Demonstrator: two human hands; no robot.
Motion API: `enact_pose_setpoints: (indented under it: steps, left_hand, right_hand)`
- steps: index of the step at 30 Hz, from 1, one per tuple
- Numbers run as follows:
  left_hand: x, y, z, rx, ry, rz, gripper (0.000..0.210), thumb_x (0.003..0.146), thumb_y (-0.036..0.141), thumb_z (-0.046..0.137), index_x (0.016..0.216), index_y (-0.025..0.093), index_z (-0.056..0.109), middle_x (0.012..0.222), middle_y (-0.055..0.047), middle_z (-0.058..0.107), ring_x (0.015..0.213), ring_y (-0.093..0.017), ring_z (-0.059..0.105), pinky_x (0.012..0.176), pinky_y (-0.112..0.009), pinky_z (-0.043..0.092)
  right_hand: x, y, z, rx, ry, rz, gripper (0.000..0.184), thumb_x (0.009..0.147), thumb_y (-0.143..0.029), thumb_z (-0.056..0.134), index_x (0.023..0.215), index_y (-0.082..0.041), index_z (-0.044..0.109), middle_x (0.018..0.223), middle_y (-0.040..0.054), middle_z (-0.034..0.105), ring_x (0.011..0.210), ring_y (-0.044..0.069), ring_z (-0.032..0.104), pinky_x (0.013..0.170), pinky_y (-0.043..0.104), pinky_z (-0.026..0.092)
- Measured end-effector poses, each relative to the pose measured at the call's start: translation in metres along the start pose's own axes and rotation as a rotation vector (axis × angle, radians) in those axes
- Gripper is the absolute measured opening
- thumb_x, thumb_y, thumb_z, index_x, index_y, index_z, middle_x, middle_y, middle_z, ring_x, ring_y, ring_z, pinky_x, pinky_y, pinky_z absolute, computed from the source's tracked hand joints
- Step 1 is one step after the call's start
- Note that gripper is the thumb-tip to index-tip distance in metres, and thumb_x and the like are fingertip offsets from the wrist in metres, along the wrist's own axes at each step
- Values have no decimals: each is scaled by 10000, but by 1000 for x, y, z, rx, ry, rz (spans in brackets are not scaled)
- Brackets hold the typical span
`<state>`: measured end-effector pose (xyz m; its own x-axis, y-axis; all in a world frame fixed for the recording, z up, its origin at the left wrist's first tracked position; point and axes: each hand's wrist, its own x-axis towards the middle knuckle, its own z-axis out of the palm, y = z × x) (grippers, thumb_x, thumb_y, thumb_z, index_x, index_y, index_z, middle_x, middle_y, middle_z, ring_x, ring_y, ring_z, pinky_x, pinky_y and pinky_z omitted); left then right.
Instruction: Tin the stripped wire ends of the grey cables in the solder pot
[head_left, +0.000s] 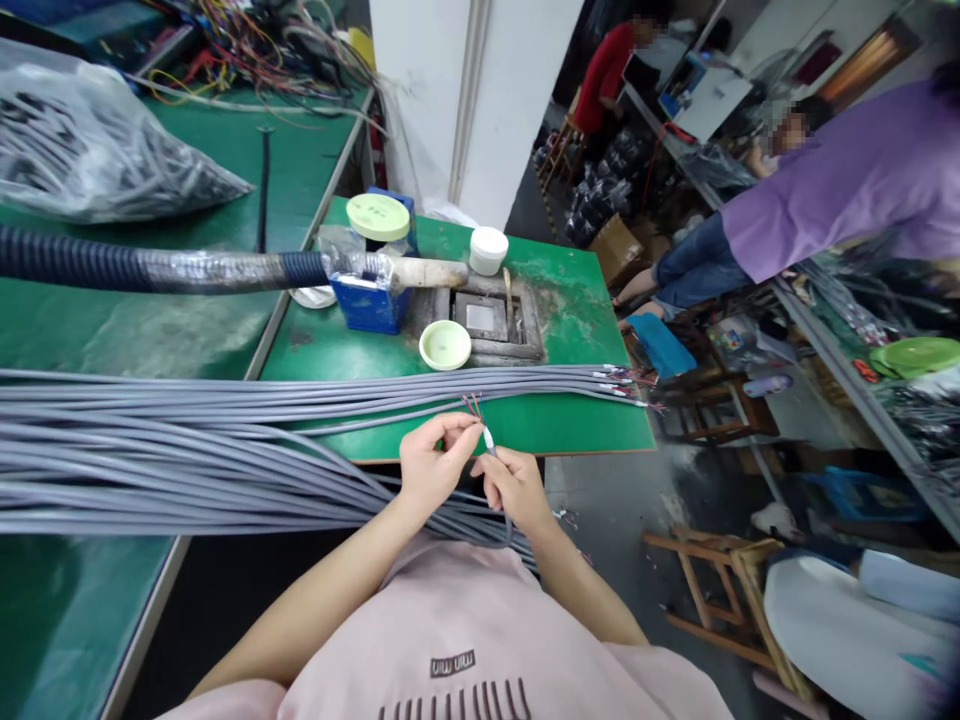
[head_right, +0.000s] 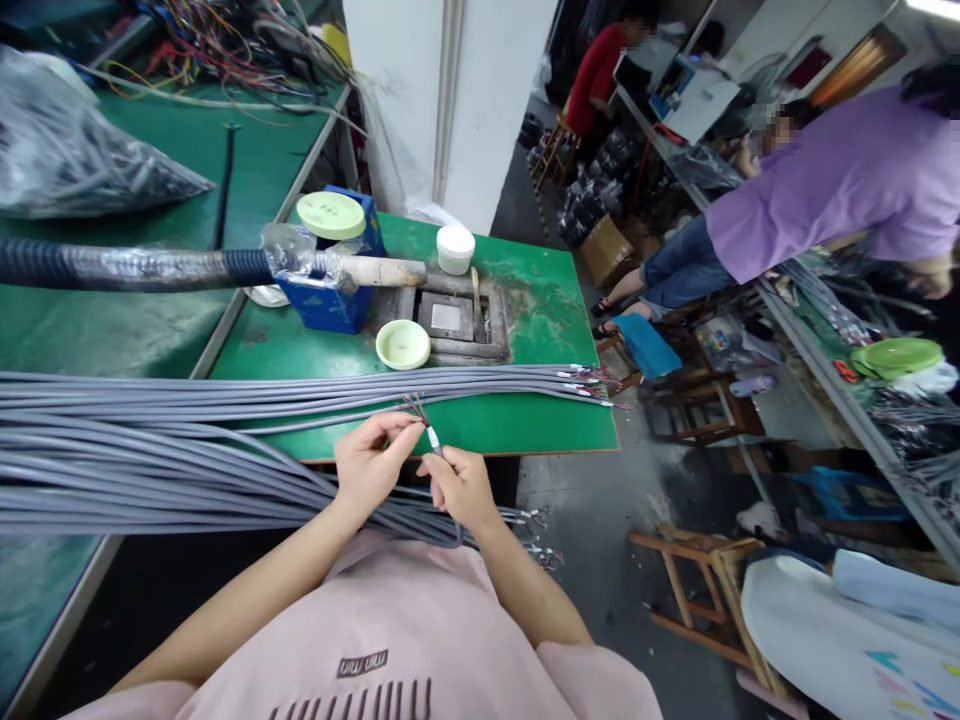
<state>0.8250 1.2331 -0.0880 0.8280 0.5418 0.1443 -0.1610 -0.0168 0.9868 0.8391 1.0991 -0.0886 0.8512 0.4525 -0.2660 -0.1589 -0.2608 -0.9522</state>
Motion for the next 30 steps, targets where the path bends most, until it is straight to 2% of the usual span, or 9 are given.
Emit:
enact_pose_setpoints:
  steps: [4, 7, 9, 12, 17, 20, 22, 26, 30]
  left_hand:
    - [-7, -4, -3, 212, -121, 349, 96, 788, 260, 641, 757, 203, 713, 453, 47, 501, 430, -71, 440, 485, -198, 380]
    - [-11, -5, -3, 249, -214, 524, 96, 810, 221, 618, 784, 205, 709, 462, 37, 543, 419, -78, 444, 471, -207, 370]
    - [-13, -6, -2, 221, -248, 578, 86, 807, 191, 621, 791, 201, 705, 501, 22, 597, 420, -78, 448, 472, -213, 370]
    - [-19, -6, 1, 123, -259, 459, 63, 792, 197, 651, 769, 200, 709, 504, 20, 596, 438, -83, 478, 487, -216, 393]
    - [-24, -3, 10, -265, -295, -88, 145, 775, 310, 678, 711, 180, 691, 511, 3, 607, 510, -131, 584, 563, -264, 481]
    - [-23, -4, 13, -462, -322, -276, 198, 747, 361, 702, 700, 171, 676, 577, -17, 650, 538, -130, 585, 579, -270, 485]
    - [-22, -5, 14, -456, -295, -306, 210, 718, 367, 725, 681, 166, 679, 531, 8, 602, 469, -87, 494, 507, -230, 428]
    - [-22, -5, 10, -311, -244, -196, 179, 693, 329, 736, 667, 155, 701, 443, 49, 473, 430, -55, 372, 459, -198, 354]
    - [-21, -3, 7, -232, -240, -73, 142, 716, 289, 709, 669, 154, 709, 469, 42, 488, 470, -63, 412, 499, -195, 379]
  right_hand:
    - [4, 4, -6, 398, -150, 115, 430, 730, -604, 617, 664, -188, 531, 349, -75, 459, 271, 68, 325, 336, 210, 273]
    - [6, 3, -9, 500, -178, 120, 452, 721, -639, 606, 668, -197, 528, 305, -87, 409, 253, 72, 291, 328, 217, 254]
    - [6, 2, -10, 505, -150, 105, 442, 728, -621, 612, 639, -196, 528, 284, -87, 385, 250, 70, 279, 332, 218, 241]
    - [6, 1, -10, 516, -71, 56, 408, 728, -553, 652, 590, -187, 536, 297, -76, 398, 274, 65, 299, 353, 218, 257]
    - [5, -2, -9, 497, 132, -81, 296, 672, -451, 732, 605, -179, 639, 450, -27, 526, 384, 80, 413, 388, 231, 307]
    - [3, -7, -15, 344, 222, -248, 146, 698, -360, 735, 688, -216, 715, 631, 13, 628, 492, 115, 512, 443, 268, 400]
    - [-1, -12, -22, 132, 237, -395, 58, 746, -267, 706, 784, -254, 748, 728, 28, 678, 600, 146, 583, 538, 300, 470]
    - [-9, -21, -33, -279, 221, -566, 182, 812, -168, 635, 924, -268, 738, 818, 37, 721, 741, 171, 646, 673, 322, 513]
    - [-11, -22, -33, -369, 219, -596, 115, 832, -162, 608, 869, -226, 696, 800, 29, 699, 736, 153, 638, 673, 299, 512]
